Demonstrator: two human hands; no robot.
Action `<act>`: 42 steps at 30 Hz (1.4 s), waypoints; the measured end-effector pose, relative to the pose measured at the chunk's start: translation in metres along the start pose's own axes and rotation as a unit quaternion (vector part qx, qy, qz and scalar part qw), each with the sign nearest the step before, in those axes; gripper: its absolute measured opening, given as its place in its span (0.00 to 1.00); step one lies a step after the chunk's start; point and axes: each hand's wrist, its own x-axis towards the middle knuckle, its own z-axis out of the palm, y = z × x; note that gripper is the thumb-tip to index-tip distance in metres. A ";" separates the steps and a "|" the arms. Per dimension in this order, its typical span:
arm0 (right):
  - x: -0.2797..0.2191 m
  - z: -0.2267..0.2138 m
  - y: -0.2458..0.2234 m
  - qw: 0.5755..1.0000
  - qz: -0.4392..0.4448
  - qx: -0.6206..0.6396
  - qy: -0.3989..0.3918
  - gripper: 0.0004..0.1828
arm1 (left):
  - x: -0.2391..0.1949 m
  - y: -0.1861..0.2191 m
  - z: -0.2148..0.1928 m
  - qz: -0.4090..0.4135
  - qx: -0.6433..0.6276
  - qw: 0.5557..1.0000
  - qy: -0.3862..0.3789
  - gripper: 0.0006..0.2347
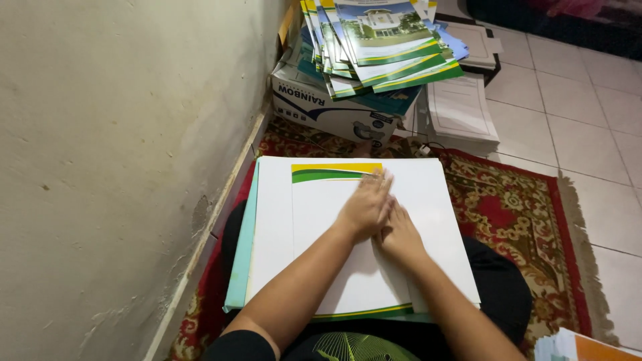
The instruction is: Manually folding printed sheets of paper into brochures and creasing them by hand while sitting on a rug.
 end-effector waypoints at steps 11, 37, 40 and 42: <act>0.134 0.007 0.005 0.992 -0.049 -0.019 0.116 0.40 | -0.004 0.003 -0.002 -0.017 -0.012 0.999 0.032 0.20; -0.077 -0.039 -0.024 0.995 -0.001 0.058 -0.077 0.41 | 0.056 -0.009 -0.001 -0.207 0.138 0.910 -0.333 0.27; -0.031 -0.040 -0.019 0.992 0.017 0.088 -0.091 0.41 | 0.056 -0.013 0.002 -0.198 0.146 0.917 -0.313 0.28; -0.020 -0.029 -0.018 0.999 0.007 0.041 -0.027 0.40 | 0.058 -0.007 -0.011 -0.207 0.130 0.908 -0.339 0.27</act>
